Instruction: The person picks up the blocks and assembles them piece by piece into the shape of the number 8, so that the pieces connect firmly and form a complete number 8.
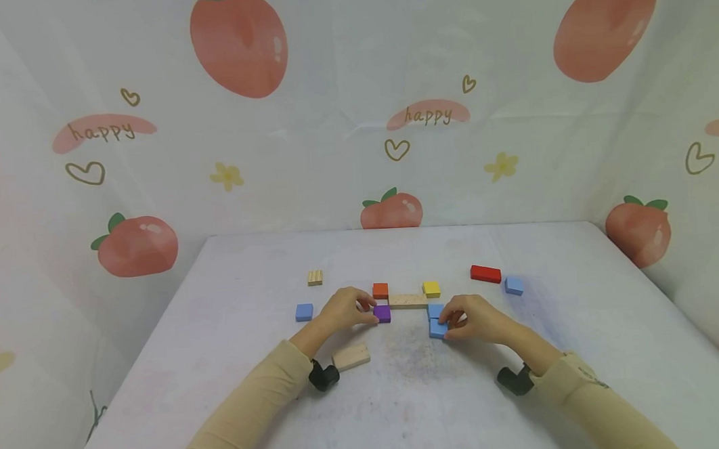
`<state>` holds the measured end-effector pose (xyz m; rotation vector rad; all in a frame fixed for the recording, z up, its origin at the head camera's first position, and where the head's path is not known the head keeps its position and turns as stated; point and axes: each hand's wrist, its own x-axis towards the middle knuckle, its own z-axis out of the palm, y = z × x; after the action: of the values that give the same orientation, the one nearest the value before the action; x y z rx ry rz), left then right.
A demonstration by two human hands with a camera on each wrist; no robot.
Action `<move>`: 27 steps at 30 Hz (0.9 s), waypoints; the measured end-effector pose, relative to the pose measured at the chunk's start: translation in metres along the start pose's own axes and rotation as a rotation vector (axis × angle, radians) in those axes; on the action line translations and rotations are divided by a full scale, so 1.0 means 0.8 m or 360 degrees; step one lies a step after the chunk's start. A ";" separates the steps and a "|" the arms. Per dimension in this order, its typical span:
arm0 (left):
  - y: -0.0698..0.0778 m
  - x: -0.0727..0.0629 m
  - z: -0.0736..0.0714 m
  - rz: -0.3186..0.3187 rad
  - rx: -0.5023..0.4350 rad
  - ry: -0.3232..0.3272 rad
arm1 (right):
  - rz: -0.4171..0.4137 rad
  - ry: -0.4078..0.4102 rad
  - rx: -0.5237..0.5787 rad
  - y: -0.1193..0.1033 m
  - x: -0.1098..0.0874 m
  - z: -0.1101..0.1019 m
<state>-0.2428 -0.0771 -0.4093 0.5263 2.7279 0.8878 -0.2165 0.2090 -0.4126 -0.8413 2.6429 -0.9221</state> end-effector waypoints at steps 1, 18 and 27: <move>0.000 0.000 0.000 -0.0001 0.0000 0.0001 | -0.0002 0.0000 -0.0001 0.000 0.000 0.000; 0.000 0.000 -0.001 -0.0034 -0.0033 0.0000 | -0.0006 -0.0007 -0.0017 0.000 0.001 0.000; -0.004 -0.006 -0.008 0.0003 -0.0069 0.0004 | -0.0002 -0.0015 -0.0004 -0.001 0.000 -0.001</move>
<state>-0.2413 -0.0848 -0.4052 0.5199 2.7042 0.9461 -0.2164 0.2088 -0.4118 -0.8457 2.6366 -0.9131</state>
